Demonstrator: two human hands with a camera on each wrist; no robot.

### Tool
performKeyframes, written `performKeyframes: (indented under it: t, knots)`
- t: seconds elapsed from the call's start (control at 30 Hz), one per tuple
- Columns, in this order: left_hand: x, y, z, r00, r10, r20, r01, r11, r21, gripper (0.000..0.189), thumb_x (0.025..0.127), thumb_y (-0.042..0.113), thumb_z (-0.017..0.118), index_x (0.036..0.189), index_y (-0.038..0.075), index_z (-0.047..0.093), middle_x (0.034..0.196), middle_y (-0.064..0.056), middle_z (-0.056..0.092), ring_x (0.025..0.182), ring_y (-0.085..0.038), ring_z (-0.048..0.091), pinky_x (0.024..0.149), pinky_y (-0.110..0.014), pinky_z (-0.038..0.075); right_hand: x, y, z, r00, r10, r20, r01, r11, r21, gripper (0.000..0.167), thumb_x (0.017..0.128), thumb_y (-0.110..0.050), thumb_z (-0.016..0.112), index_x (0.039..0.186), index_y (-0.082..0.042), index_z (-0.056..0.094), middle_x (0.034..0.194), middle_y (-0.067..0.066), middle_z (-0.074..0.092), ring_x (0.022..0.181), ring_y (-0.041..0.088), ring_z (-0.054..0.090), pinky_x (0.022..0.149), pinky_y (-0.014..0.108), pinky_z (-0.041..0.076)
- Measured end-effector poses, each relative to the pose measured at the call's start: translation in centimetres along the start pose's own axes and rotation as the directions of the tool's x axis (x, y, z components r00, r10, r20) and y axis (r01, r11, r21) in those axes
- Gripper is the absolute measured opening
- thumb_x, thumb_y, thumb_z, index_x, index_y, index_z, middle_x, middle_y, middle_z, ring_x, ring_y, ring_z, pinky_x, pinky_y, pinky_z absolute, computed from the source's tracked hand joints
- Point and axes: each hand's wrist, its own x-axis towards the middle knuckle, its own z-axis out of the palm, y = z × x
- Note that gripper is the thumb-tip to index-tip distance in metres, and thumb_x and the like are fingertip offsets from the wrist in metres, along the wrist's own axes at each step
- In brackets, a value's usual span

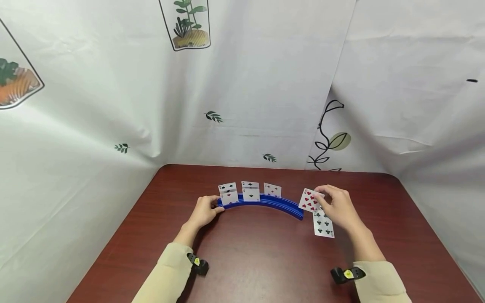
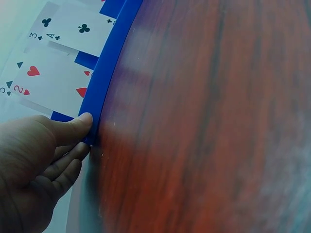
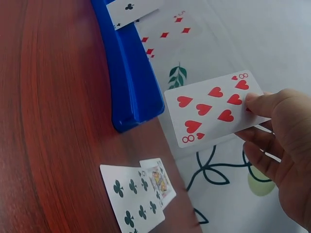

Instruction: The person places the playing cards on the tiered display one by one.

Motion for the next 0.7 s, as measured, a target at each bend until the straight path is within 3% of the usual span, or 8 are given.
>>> performKeyframes:
  t: [0.27,0.53,0.7]
  knots:
    - [0.05,-0.03,0.11,1.0,0.0,0.005,0.0,1.0,-0.004,0.035,0.088,0.01,0.08,0.119,-0.003,0.071,0.098,-0.014,0.073,0.092,-0.027,0.069,0.083,-0.042,0.058,0.31,-0.18,0.29,1.0,0.004,0.016,-0.004,1.0,0.006,0.013,0.085,0.002,0.079,0.093,-0.006,0.074,0.084,0.002,0.07,0.066,0.006,0.055,0.06,0.01,0.043]
    - [0.24,-0.06,0.21,1.0,-0.014,0.004,0.014,1.0,0.001,0.035,0.088,0.01,0.08,0.119,-0.003,0.072,0.098,-0.014,0.073,0.092,-0.027,0.069,0.084,-0.042,0.058,0.62,-0.27,0.63,0.999,-0.012,0.039,0.012,1.0,0.002,0.012,0.086,0.003,0.077,0.094,-0.004,0.073,0.083,0.002,0.069,0.065,0.006,0.056,0.057,0.017,0.049]
    - [0.46,-0.14,0.11,1.0,-0.007,-0.006,0.007,1.0,-0.001,0.035,0.087,0.01,0.081,0.118,-0.003,0.072,0.096,-0.014,0.073,0.091,-0.027,0.069,0.084,-0.042,0.058,0.96,-0.48,0.93,0.999,-0.009,0.053,0.008,1.0,0.022,0.011,0.087,0.003,0.076,0.095,-0.003,0.073,0.084,0.004,0.07,0.064,0.006,0.057,0.057,0.013,0.048]
